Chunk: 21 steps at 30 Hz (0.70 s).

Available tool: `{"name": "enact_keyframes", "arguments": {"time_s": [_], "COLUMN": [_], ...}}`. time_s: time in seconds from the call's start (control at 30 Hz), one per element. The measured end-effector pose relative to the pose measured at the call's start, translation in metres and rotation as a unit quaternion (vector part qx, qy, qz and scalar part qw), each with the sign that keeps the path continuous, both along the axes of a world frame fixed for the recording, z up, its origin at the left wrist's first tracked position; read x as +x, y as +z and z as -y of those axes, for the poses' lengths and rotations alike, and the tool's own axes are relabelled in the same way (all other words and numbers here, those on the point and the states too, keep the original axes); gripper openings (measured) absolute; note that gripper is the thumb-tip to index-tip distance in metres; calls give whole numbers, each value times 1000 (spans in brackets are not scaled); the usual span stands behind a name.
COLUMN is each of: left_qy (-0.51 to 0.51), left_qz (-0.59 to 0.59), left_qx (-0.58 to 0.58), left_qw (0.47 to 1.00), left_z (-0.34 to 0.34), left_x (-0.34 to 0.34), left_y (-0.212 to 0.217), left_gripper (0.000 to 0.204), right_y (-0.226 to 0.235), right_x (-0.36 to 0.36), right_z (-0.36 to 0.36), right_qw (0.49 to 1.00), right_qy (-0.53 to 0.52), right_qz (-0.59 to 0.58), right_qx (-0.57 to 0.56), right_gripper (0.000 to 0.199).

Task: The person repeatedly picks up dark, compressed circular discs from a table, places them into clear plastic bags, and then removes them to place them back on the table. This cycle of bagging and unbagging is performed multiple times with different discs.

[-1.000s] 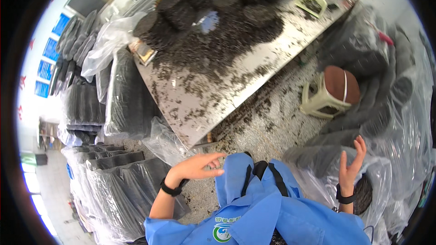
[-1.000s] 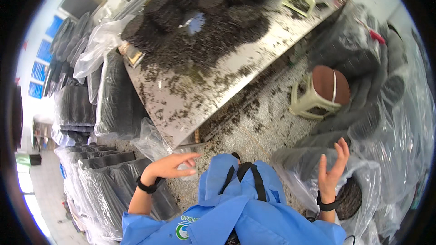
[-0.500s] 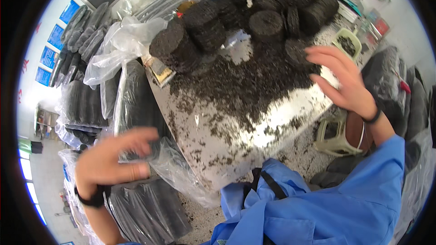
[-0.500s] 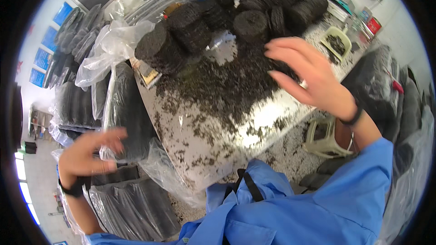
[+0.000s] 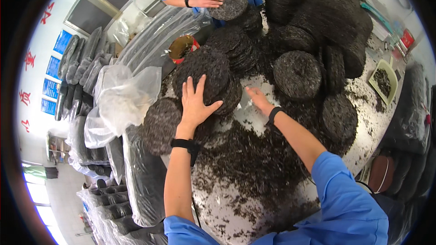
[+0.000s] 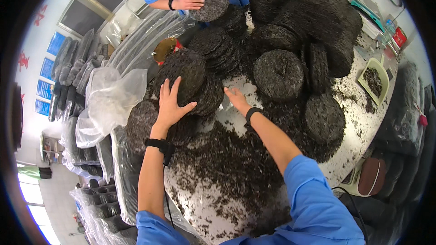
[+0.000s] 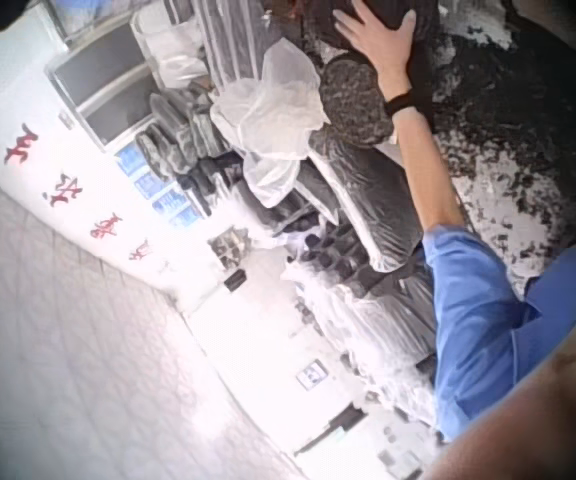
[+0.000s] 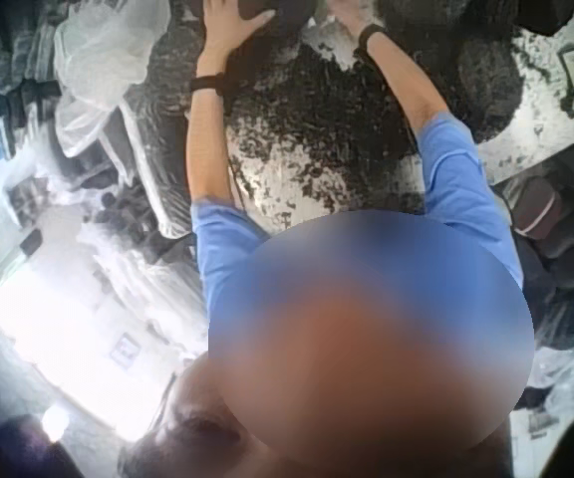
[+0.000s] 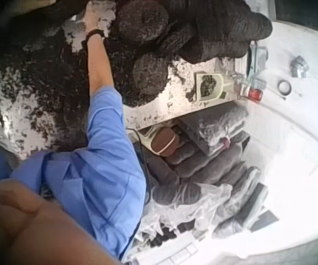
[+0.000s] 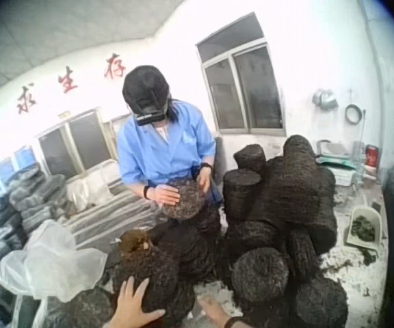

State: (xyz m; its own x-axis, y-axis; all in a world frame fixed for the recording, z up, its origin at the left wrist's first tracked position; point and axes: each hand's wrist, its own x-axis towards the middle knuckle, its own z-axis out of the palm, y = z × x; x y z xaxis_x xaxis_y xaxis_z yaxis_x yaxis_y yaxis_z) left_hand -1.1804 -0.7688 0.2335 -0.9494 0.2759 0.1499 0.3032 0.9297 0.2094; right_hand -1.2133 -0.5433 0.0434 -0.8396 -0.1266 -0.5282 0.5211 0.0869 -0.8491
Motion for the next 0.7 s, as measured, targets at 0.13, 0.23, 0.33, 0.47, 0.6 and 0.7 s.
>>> {"name": "enact_keyframes", "arguments": {"time_s": [0.13,0.23,0.33,0.47,0.6,0.7], "left_qy": [33,31,23,-2,-43,-64], "left_qz": [50,67,59,30,-24,-125], "left_qx": [-65,-34,-54,18,18,-10], "left_qw": [996,997,997,999,999,990], "left_z": [13,24,13,2,-24,-40], "left_x": [-64,-70,-82,-65,-35,-5], "left_y": [-27,-16,-16,-9,30,76], "left_gripper": [115,117,113,106,95,89], "right_y": [-30,-41,-44,-37,-1,76], "right_x": [-51,-59,-76,-60,-13,21], "right_z": [31,63,53,37,5,-3], "right_qw": [995,987,975,897,861,870], "right_qy": [-37,-73,-94,-139,-163,-193], "right_qz": [51,82,104,19,-12,-41], "right_qx": [-75,-116,-172,-419,-481,-452], "right_gripper": [96,107,110,100,66,62]}}
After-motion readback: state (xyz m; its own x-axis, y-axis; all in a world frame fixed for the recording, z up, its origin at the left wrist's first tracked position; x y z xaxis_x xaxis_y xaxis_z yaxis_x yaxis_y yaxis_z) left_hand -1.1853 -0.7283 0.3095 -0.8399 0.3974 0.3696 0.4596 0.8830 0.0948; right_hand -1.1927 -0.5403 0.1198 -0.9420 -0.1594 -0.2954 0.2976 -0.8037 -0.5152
